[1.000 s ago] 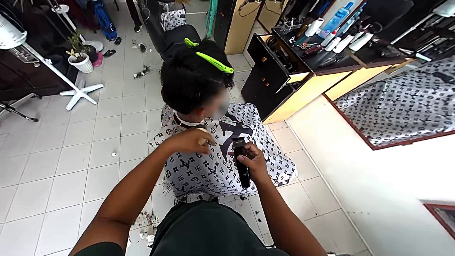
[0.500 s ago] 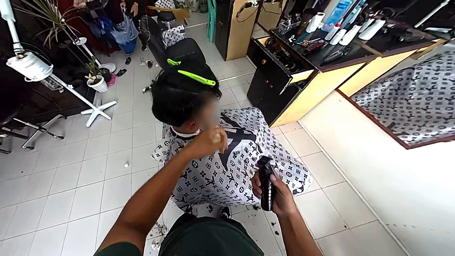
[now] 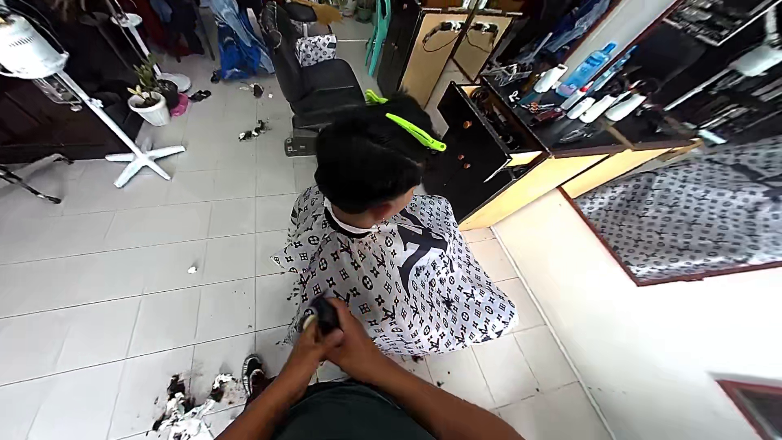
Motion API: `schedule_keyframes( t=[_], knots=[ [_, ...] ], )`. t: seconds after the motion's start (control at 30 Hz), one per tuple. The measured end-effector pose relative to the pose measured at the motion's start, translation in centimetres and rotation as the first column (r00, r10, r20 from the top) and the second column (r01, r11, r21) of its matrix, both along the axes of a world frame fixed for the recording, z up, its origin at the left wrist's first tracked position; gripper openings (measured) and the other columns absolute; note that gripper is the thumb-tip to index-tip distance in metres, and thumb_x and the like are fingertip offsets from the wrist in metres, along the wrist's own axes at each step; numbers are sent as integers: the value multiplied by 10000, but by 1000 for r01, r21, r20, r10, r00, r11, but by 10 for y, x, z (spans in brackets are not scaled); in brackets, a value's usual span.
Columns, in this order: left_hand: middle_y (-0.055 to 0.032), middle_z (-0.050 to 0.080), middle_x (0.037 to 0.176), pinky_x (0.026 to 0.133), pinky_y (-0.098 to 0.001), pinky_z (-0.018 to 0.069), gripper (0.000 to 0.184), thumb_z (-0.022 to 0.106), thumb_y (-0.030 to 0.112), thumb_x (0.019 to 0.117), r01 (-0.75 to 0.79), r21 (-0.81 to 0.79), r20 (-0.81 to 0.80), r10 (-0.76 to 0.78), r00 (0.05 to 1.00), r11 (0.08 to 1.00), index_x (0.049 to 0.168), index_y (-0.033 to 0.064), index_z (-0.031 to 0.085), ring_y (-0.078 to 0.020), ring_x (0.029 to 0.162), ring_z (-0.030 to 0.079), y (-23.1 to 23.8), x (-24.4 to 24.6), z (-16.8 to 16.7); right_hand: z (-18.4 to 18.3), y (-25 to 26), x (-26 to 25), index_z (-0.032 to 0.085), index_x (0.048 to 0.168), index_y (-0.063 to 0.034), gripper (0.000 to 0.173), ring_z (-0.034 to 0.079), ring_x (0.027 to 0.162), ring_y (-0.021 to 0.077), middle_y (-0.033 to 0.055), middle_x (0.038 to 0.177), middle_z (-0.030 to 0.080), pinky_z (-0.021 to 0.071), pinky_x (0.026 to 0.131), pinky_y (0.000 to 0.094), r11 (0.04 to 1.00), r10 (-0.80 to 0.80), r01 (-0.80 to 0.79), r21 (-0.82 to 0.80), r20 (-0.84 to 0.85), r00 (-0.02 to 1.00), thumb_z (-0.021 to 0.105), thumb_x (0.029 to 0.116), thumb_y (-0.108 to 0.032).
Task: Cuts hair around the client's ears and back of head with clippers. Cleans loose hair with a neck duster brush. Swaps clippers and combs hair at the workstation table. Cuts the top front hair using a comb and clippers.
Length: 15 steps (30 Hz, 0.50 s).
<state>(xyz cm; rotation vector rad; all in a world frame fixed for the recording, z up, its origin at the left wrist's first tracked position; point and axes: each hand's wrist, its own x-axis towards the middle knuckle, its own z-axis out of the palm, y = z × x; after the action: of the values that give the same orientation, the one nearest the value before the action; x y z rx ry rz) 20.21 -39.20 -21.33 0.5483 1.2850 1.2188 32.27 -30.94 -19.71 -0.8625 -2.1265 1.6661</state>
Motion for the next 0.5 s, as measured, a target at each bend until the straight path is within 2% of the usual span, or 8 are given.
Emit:
schedule_keyframes(
  t=[0.07,0.1,0.17,0.2,0.27,0.33,0.4,0.5],
  knots=[
    [-130,679,1251,992,-372,555,574,658,307,946,-299,77,172,282,944,951,1374,-41,499,-192,1150,663,-2,-41,-20,-5,-7,-61,327,1527,109,863,479,1398,341,296,1491,468,382,1191,452,977,196,-193,92,-25,980,801,834,-89],
    [-130,705,1225,968,-385,570,490,638,301,957,-393,118,242,358,902,912,1315,-26,561,-214,1137,680,-4,-72,-26,-8,-3,-90,371,1496,142,818,442,1427,366,314,1500,457,334,1219,463,951,284,-271,149,-81,955,796,838,-94],
    [-61,742,1127,790,-367,635,271,585,254,981,-480,161,276,428,861,862,1182,75,619,-192,1002,730,-22,-136,-29,-12,12,-138,674,1187,137,393,574,1300,333,258,1315,644,388,1166,468,930,312,-252,269,-212,926,721,913,-141],
    [-57,752,1145,712,-343,637,206,581,228,972,-476,197,247,426,870,857,1136,111,625,-193,983,744,-38,-167,-31,-15,20,-160,736,1008,101,284,626,1165,287,213,1158,706,439,1087,435,940,254,-180,291,-243,936,593,981,-143],
    [-4,756,1021,570,-260,598,190,708,251,892,-420,291,105,408,907,859,1060,170,667,-127,775,727,-67,-218,-32,-28,37,-211,727,1046,78,370,618,1085,283,200,1088,698,451,1041,428,941,129,-91,327,-97,987,416,1072,-121],
    [94,714,870,501,-206,554,253,816,378,831,-228,325,26,232,972,918,1017,258,695,-37,593,634,-84,-249,-21,-59,41,-276,704,1221,13,313,574,1270,351,208,1275,663,428,1116,507,893,123,-201,403,210,970,460,1025,-5],
    [68,688,790,462,-200,537,238,807,378,854,2,379,232,-97,968,925,1019,243,704,-34,531,607,-80,-269,-14,-107,32,-332,656,1340,-59,430,507,1347,378,192,1380,607,432,1078,572,804,237,-443,397,469,851,547,938,49],
    [-2,687,807,510,-228,560,269,749,386,915,122,507,594,-449,668,853,1073,171,717,-86,595,655,-46,-301,-50,-169,19,-387,672,1329,-81,336,468,1397,383,160,1461,569,409,1089,585,660,373,-681,319,648,665,611,999,-105]
  ],
)
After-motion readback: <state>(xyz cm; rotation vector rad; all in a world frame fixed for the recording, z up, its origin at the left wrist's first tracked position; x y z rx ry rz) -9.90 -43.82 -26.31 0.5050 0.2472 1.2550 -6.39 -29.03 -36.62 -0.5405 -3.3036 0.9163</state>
